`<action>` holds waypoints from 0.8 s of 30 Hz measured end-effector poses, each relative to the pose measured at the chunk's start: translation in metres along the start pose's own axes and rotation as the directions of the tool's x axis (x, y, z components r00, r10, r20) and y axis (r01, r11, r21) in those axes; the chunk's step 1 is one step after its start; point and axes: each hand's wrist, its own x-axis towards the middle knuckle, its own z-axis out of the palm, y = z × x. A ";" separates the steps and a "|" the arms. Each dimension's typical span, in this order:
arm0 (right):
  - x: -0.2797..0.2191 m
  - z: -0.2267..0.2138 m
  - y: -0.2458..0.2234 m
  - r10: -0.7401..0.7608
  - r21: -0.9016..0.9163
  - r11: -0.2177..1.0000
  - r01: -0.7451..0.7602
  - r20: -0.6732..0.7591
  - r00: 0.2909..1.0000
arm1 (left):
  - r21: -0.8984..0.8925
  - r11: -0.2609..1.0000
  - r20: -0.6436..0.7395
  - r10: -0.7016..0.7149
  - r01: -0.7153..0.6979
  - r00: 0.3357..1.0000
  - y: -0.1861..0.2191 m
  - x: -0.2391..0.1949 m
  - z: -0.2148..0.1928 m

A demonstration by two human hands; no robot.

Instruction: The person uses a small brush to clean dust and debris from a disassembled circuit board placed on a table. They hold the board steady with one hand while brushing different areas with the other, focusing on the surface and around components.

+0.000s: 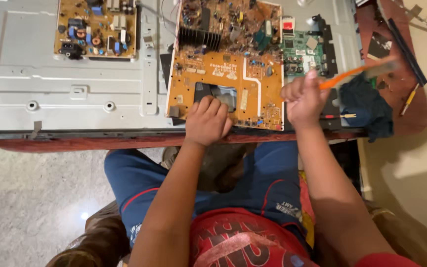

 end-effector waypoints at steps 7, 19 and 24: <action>-0.011 0.007 0.020 0.075 -0.040 0.997 -0.072 0.073 0.995 | -0.013 1.000 0.006 0.020 -0.020 1.000 -0.003 0.001 -0.002; 0.032 -0.006 -0.041 -0.107 0.036 0.994 0.103 0.131 0.986 | -0.008 1.000 -0.009 0.017 -0.017 1.000 -0.003 0.001 0.003; 0.002 0.007 0.012 0.042 -0.059 0.997 -0.045 -0.044 0.998 | -0.011 1.000 -0.014 0.008 -0.008 1.000 -0.002 0.001 -0.004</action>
